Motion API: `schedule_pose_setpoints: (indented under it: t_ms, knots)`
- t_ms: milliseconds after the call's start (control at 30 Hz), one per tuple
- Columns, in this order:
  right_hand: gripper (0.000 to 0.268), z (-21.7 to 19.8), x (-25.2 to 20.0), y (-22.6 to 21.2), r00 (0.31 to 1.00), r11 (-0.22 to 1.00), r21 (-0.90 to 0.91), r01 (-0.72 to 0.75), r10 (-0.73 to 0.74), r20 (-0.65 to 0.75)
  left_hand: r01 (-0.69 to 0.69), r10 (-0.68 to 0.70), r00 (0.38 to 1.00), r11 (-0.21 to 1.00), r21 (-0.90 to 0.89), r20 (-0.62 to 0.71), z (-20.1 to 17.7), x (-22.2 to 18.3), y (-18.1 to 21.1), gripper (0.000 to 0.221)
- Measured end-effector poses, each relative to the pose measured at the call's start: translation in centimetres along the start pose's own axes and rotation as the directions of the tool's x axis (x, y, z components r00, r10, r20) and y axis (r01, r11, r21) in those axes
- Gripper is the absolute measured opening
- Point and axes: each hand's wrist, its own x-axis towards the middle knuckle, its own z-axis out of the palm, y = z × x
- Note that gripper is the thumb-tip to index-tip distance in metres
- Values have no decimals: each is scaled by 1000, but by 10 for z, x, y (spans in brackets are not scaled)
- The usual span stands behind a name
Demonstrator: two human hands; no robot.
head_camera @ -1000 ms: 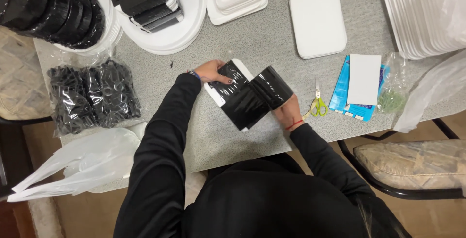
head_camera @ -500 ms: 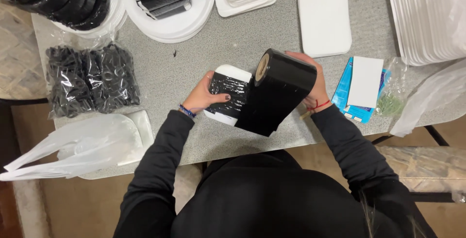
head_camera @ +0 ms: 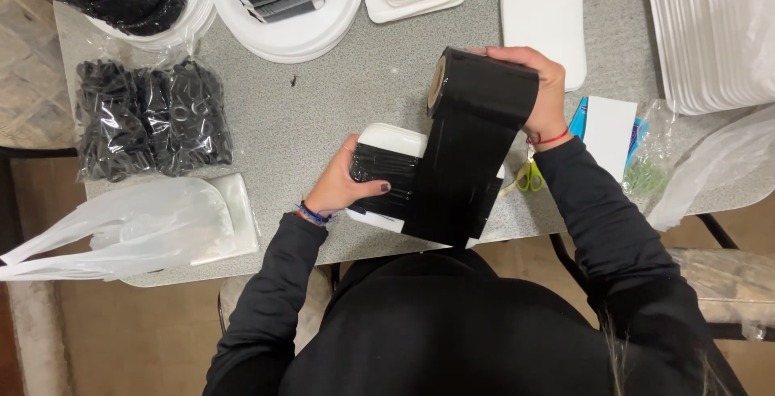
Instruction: The person wraps a white rectangular container with black plastic film. They pull the film from a roll, place the container on the film, wrap the film around the container by hand, and cut the film with scissors.
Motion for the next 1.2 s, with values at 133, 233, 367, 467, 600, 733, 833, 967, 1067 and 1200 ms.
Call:
schedule_pose_setpoints:
  t_ms: [133,233,367,467,600,733,833,967,1067,1200]
  knots:
    - [33,-4,7,0,997,996,-62,64,-61,46,-1,1,1000,1000,-17,11,7,-5,10,76]
    - [32,-5,10,7,997,996,-54,69,-66,50,-18,17,1000,1000,10,23,10,-6,17,76]
    - [33,-2,12,15,997,998,25,53,-54,46,-27,26,999,999,29,30,11,-8,29,78]
    - [32,-1,12,27,999,999,44,13,-14,29,-29,28,999,999,31,27,12,-10,31,79]
    - [32,0,5,48,996,995,42,-90,91,-21,-45,45,999,999,13,13,15,-14,31,78]
    - [34,6,-9,71,988,989,-18,-147,146,-61,-34,34,999,999,-4,-6,18,-17,31,78]
    - [37,12,-19,79,986,986,-36,-165,163,-40,-27,26,999,998,-57,-27,20,-19,35,76]
    - [39,28,-31,87,971,969,57,-240,241,-1,-117,114,991,992,-41,-72,21,-20,35,74]
    - [38,41,-38,82,963,951,150,-269,265,43,-130,118,985,988,-88,-122,21,-21,35,76]
    - [36,56,-47,73,968,954,177,-241,224,109,-207,167,966,957,-204,-199,22,-19,23,79]
